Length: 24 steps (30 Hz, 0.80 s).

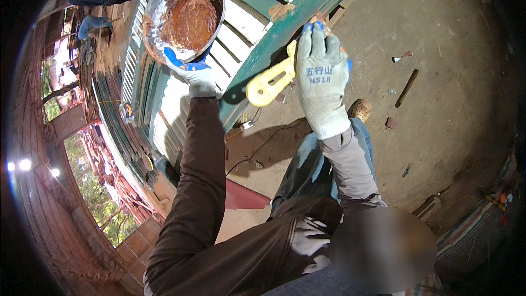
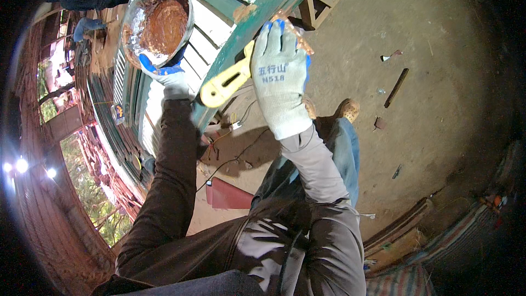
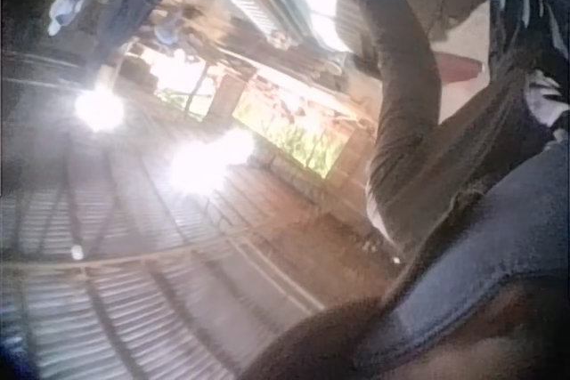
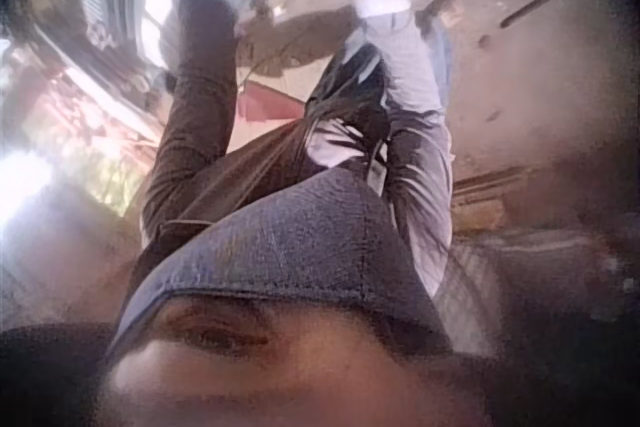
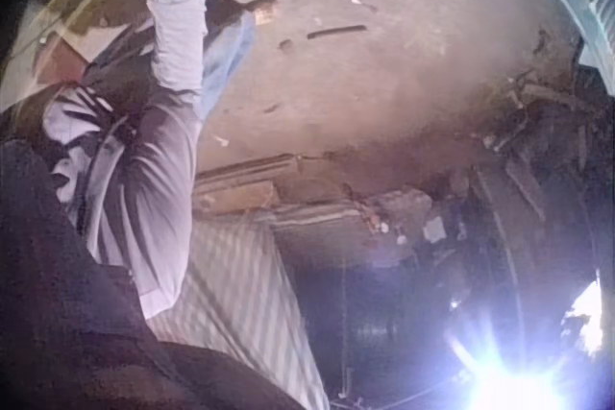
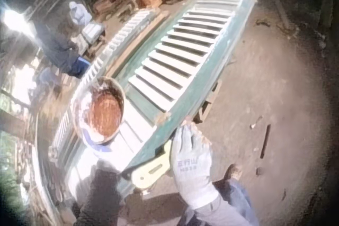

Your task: The person sands a green wooden slatted frame with an orbital sander, then applies a brown paste filler to damaged areas using a yellow scraper. The person works on the frame while another person is visible in the background.

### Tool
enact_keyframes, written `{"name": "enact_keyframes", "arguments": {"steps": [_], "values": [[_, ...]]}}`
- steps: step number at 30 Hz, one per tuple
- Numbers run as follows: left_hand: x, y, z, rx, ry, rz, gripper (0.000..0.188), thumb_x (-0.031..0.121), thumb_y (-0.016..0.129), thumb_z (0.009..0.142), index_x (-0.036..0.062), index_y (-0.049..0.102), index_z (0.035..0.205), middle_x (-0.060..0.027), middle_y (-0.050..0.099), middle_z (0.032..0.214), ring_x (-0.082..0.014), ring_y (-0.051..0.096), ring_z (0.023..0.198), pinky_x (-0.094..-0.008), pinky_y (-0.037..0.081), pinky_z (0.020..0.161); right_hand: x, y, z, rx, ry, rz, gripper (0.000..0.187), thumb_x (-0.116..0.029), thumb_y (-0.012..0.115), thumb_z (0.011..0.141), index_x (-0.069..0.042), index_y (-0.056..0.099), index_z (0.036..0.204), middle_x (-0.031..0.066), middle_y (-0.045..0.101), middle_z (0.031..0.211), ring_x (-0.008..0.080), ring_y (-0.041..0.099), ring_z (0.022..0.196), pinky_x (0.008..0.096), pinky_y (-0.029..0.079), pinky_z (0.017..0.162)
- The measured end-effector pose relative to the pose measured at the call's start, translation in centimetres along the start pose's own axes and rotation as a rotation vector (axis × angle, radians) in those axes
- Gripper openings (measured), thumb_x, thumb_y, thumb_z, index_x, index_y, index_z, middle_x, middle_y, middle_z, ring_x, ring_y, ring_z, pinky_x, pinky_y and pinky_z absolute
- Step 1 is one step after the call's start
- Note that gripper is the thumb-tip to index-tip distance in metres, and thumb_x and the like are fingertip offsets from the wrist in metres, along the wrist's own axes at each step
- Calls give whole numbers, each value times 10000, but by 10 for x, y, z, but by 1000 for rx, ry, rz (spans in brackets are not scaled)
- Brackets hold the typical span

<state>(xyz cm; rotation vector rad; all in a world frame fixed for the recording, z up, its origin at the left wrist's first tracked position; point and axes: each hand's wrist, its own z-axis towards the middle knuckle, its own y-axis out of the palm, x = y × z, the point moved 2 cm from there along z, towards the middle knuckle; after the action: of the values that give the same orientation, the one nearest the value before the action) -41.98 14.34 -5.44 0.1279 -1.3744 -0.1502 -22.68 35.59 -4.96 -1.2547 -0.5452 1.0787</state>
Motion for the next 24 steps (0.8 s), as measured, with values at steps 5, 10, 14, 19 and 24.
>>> {"name": "enact_keyframes", "arguments": {"steps": [5,10,14,19,24], "values": [[-4,-10,1,27,94,33,744,591,503,972,147,338,1546,-119,389,1551,-344,481,1350,-534,507,1029,8,-23,-52,-173,-84,713,548,-199,602,861,-19,536,1374,145,594,1309,332,573,1092,414,535,851],[-9,-26,12,50,73,74,788,669,514,923,229,330,1551,-123,383,1555,-380,486,1341,-564,543,955,33,33,-67,261,55,840,596,-80,652,854,-22,497,1426,197,577,1372,394,571,1149,456,487,968],[-2,-10,6,34,-45,83,812,693,518,905,230,335,1547,-127,390,1549,-389,499,1326,-568,544,939,26,71,-59,383,93,904,579,-54,652,868,-20,499,1426,185,570,1395,385,562,1201,466,469,992],[1,-9,7,32,-34,95,862,714,530,881,210,328,1551,-138,399,1542,-398,504,1321,-579,551,912,12,89,-51,379,136,846,575,-61,663,863,-35,517,1419,151,530,1439,374,532,1209,463,433,1018],[-2,-9,10,41,-28,147,876,724,503,886,186,322,1554,-142,403,1544,-388,506,1328,-601,542,940,-3,95,-71,351,96,833,583,-155,679,826,-103,569,1397,101,543,1421,360,525,1188,467,460,991]]}}
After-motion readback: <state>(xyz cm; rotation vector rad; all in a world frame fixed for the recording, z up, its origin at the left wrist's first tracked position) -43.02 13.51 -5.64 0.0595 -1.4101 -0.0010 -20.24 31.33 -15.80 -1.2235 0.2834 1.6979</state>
